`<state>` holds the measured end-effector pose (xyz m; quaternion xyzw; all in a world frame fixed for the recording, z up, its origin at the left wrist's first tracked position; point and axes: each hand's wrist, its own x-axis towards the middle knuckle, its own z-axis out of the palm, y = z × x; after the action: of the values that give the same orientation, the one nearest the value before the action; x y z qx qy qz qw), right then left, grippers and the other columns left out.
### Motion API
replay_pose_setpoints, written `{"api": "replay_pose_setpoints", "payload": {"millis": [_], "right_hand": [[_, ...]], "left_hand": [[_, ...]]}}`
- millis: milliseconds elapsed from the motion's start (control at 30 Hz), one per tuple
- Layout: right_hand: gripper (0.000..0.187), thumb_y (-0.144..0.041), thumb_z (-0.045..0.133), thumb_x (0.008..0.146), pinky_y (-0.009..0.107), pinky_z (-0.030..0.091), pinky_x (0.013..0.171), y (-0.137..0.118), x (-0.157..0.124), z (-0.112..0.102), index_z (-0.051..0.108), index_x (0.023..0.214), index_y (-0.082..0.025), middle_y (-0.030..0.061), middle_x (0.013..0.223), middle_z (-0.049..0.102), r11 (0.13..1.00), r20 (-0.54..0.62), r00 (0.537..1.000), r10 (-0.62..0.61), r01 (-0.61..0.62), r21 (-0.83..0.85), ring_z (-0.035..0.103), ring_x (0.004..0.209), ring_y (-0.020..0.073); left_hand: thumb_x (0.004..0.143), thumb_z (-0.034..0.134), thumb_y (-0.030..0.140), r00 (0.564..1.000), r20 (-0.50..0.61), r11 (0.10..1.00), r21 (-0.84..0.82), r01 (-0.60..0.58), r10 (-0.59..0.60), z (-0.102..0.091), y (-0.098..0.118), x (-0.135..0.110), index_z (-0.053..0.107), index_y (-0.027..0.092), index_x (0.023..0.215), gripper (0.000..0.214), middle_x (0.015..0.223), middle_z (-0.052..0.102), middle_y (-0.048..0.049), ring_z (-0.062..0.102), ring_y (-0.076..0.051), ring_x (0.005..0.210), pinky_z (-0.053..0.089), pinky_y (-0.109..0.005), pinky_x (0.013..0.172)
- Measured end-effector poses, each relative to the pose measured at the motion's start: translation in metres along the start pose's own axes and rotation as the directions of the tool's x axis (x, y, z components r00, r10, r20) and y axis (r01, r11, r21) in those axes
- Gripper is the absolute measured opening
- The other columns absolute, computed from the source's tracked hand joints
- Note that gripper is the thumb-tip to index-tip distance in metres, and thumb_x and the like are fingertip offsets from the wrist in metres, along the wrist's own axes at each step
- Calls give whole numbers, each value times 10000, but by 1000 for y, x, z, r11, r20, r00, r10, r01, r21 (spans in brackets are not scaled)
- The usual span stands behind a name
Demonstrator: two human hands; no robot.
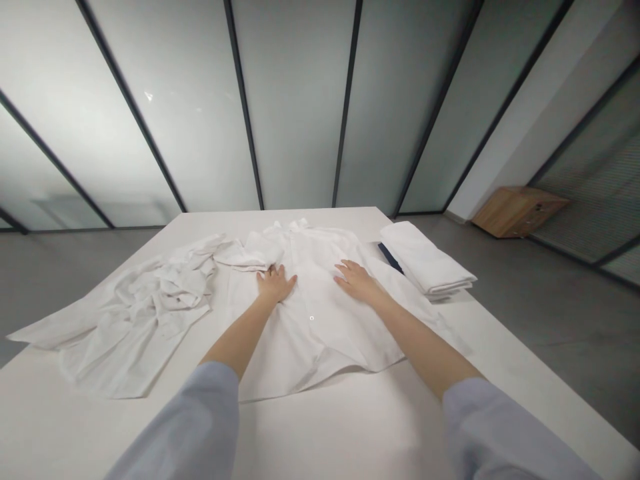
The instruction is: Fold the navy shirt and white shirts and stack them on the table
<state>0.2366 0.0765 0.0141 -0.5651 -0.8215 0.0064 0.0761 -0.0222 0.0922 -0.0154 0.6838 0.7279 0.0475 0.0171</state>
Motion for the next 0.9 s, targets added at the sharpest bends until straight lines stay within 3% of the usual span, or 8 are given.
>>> {"api": "replay_pose_setpoints", "payload": {"millis": [133, 233, 300, 400, 500, 667, 767, 900], "right_hand": [[614, -510, 318, 966, 441, 190, 1127, -8, 3, 30, 334, 1475, -167, 157, 1553, 254, 996, 152, 984, 94, -92, -19, 220, 1425, 302], [740, -620, 297, 930, 467, 150, 1132, -8, -11, 39, 283, 1497, -145, 183, 1562, 207, 990, 181, 973, 141, -136, -41, 171, 1434, 334], [775, -663, 300, 907, 478, 187, 1113, -8, -19, 37, 321, 1481, -142, 199, 1547, 240, 991, 166, 977, 131, -125, -44, 213, 1418, 352], [676, -635, 282, 926, 474, 291, 1050, -9, -19, 26, 509, 1352, -162, 198, 1439, 432, 994, 151, 983, 107, -103, -33, 399, 1315, 340], [575, -552, 304, 953, 444, 314, 1039, -9, -5, 20, 546, 1307, -169, 176, 1380, 502, 996, 103, 991, 91, -88, -32, 439, 1279, 310], [610, -545, 305, 955, 497, 189, 1115, -7, 15, 35, 362, 1460, -209, 121, 1550, 276, 991, 92, 988, 128, -124, -52, 208, 1419, 316], [630, -568, 264, 953, 572, 162, 1104, -7, 14, 44, 324, 1479, -226, 109, 1577, 205, 984, 122, 977, 177, -173, -44, 147, 1433, 342], [675, -601, 265, 940, 576, 146, 1107, -13, 5, 47, 301, 1491, -212, 115, 1583, 180, 982, 142, 972, 187, -183, -41, 128, 1434, 358]], "left_hand": [[885, 251, 673, 995, 13, 994, 57, -97, 96, 10, -11, -3, 322, 131, 1474, 804, 1511, 312, -222, 298, -354, 1388, 176, -580, 1103], [881, 247, 689, 983, 14, 979, 85, -183, 182, 9, -24, -5, 307, 146, 1483, 813, 1527, 284, -208, 289, -345, 1395, 188, -561, 1106], [877, 259, 694, 976, 7, 971, 96, -217, 218, 7, -29, -10, 316, 154, 1480, 812, 1522, 298, -206, 305, -352, 1386, 194, -562, 1102], [870, 288, 698, 972, 14, 968, 93, -234, 234, 6, -33, -18, 325, 160, 1478, 813, 1524, 297, -204, 296, -368, 1386, 186, -573, 1100], [864, 305, 699, 973, 34, 972, 62, -228, 226, 5, -33, -25, 310, 178, 1485, 810, 1539, 268, -193, 260, -376, 1400, 160, -600, 1094], [846, 325, 710, 989, 64, 991, 0, -134, 134, 2, -34, -30, 320, 273, 1477, 768, 1551, 266, -142, 280, -395, 1382, 119, -668, 1066], [870, 297, 680, 995, 74, 997, -20, -70, 71, 0, -37, -33, 336, 273, 1470, 725, 1544, 287, -137, 285, -405, 1371, 127, -701, 1043], [878, 277, 667, 996, 83, 1000, -7, -31, 31, -5, -38, -38, 357, 260, 1457, 712, 1530, 316, -141, 290, -416, 1361, 154, -715, 1025]]}}
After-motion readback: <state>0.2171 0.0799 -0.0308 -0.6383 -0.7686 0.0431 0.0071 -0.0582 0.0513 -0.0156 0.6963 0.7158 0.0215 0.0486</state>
